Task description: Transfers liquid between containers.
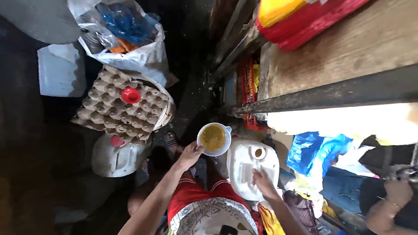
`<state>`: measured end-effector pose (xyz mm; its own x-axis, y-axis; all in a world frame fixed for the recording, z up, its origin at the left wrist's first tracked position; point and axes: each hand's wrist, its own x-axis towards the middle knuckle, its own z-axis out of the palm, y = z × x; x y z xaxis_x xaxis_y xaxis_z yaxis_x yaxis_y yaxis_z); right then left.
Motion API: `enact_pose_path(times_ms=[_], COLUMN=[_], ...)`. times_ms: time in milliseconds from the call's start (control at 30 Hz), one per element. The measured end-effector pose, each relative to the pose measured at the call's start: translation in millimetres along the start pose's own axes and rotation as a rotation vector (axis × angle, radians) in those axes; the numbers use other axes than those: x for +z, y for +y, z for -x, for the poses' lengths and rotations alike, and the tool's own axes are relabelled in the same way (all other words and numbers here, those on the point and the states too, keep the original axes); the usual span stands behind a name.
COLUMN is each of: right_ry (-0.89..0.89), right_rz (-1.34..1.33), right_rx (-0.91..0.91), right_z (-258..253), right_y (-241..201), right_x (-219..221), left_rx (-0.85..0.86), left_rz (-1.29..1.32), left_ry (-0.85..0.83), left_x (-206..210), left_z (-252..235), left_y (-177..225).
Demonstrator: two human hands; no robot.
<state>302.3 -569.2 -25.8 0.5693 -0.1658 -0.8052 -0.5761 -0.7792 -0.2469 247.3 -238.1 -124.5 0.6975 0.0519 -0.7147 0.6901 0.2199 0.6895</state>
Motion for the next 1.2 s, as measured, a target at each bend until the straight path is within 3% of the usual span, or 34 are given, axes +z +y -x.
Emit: enact_pose_path(times_ms=[100, 233, 600, 767, 933, 1100, 1200], right_ry=[-0.007, 0.021, 0.106, 0.063, 0.134, 0.222, 0.308], right_rz=[-0.008, -0.089, -0.236, -0.2, 0.212, 0.668, 0.767], right_rx=[-0.045, -0.091, -0.247, -0.215, -0.149, -0.206, -0.179], right_z=[-21.5, -40.8, -80.2, -78.9, -64.0, -35.1, -19.0], right_y=[15.8, 26.6, 31.6, 22.3, 8.1, -25.6, -48.7], right_x=[-45.2, -69.7, -88.8, -92.9, -94.8, -92.9, -88.3], left_rx=[-0.037, -0.04, 0.078, 0.034, 0.012, -0.018, -0.023], left_rz=[0.115, 0.144, 0.295, 0.421, 0.552, 0.635, 0.628], left_ry=[0.029, 0.142, 0.437, 0.619, 0.72, 0.775, 0.764], left_x=[15.4, 19.1, -10.9, -25.5, -55.1, -126.4, -176.3], left_z=[10.7, 32.1, 97.3, 119.7, 146.6, 156.5, 151.8], left_y=[4.0, 16.1, 47.9, 54.7, 61.3, 47.0, 27.7])
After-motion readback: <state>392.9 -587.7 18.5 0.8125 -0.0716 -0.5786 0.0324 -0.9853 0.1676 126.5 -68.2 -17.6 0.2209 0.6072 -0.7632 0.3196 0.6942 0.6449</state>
